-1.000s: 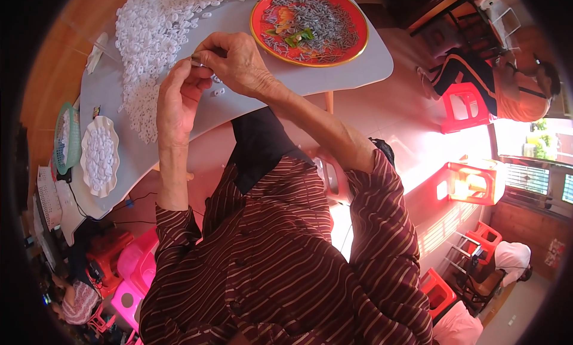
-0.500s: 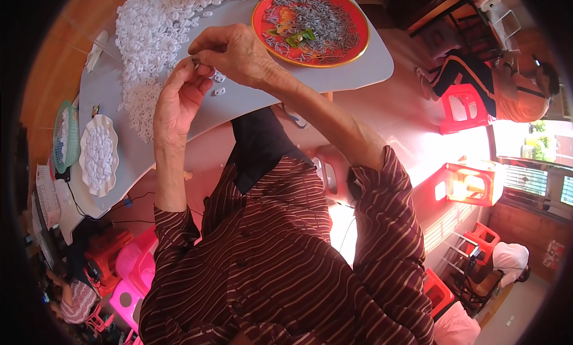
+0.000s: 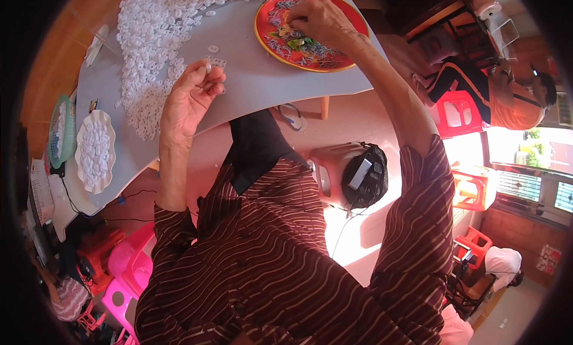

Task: Manual assembly of small white plastic components by inserting green and red plastic bits.

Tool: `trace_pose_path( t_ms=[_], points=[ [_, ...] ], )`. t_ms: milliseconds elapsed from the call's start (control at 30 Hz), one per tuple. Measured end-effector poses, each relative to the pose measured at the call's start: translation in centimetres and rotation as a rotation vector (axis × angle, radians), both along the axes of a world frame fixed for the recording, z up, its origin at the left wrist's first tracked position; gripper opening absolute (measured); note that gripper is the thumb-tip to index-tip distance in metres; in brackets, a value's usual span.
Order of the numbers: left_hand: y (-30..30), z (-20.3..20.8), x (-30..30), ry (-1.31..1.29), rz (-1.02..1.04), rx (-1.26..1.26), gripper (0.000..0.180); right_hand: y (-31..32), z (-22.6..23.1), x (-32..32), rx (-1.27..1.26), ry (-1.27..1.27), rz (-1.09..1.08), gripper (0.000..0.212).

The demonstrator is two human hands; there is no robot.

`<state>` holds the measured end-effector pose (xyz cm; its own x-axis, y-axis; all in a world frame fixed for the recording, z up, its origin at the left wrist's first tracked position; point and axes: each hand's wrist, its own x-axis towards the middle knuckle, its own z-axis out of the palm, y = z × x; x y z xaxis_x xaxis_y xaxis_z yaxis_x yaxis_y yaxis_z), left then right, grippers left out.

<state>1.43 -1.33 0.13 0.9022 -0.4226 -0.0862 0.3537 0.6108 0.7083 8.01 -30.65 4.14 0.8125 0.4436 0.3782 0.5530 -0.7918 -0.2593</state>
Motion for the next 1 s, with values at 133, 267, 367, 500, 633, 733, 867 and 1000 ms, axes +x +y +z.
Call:
trace_pose_path(
  t_ms=[133,267,367,500,633,733,867,1000],
  points=[
    [-0.2,0.3,-0.2,-0.003,0.012,-0.031,0.014,0.5,-1.0,0.8,-0.093,0.003,0.037,0.011],
    [-0.4,0.1,-0.4,-0.021,0.043,-0.025,0.014,0.5,-1.4,1.4,-0.163,-0.049,0.043,0.010],
    [-0.4,0.0,-0.4,-0.026,0.105,0.042,0.014,0.7,-1.4,1.7,-0.188,-0.015,0.035,0.011],
    [-0.6,0.4,-0.6,-0.092,0.142,0.107,0.013,1.5,-0.8,1.8,-0.356,0.018,-0.032,0.014],
    [-1.0,0.3,-0.8,-0.264,0.264,0.267,0.013,2.3,-0.9,1.9,-0.407,-0.031,-0.093,0.015],
    [-0.9,0.2,-1.0,-0.320,0.317,0.305,0.012,2.5,-0.6,1.7,-0.385,-0.019,-0.133,0.019],
    [-0.9,0.2,-1.0,-0.308,0.345,0.311,0.011,1.7,-0.5,1.4,-0.133,0.100,-0.137,0.020],
    [-1.1,0.2,-1.0,-0.312,0.356,0.308,0.011,1.5,-0.9,1.1,0.213,0.075,-0.101,0.013]
  ],
)
